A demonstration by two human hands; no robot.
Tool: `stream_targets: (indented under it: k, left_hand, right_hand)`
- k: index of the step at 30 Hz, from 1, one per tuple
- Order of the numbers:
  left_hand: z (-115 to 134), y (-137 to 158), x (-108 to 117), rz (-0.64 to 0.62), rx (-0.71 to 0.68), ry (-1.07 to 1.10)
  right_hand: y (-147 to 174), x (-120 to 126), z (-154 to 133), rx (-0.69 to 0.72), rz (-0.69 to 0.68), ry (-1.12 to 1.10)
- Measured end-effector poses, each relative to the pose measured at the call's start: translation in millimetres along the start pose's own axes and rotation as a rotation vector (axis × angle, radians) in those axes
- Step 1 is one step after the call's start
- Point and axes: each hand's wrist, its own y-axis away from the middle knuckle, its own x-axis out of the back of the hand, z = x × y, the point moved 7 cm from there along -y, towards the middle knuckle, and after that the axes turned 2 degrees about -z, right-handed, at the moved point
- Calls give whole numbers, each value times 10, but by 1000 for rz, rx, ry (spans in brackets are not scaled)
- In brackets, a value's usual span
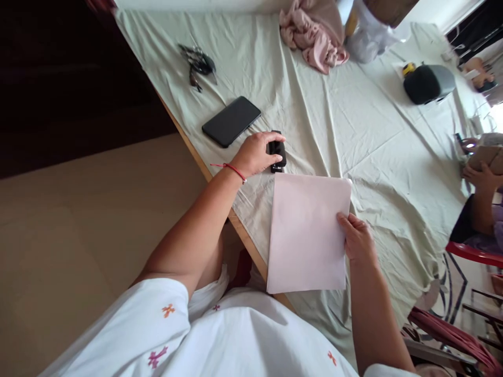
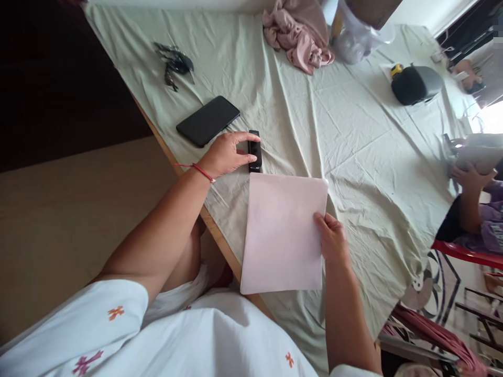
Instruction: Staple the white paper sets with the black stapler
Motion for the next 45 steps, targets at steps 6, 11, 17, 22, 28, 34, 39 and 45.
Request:
stream_targets:
  k: [6,11,17,22,28,34,39,45]
  left_hand:
    - [249,547,127,236,60,152]
    - [113,1548,-182,-4,354,580]
    - [-84,2252,-350,-30,535,574]
    - [-15,2162,-288,75,493,418]
    - [-3,1972,-360,202,537,559]
    - [-45,1872,-286,214,439,453]
    - [-186,1847,-223,209,426,468]
    - [-266,1816,-227,219,439,562]
  right_hand:
    - [181,90,130,72,52,-145]
    - [85,-118,162,126,32,-229]
    - [52,-595,241,116,-167,-259]
    - [81,-573,269,178,-169,-213]
    - [-5,-344,255,232,-77,-273]
    - [-66,-327,280,209,-56,-256]
    - [-59,-331,250,223,-61,-244]
    - [-50,-356,204,274,-73,-188]
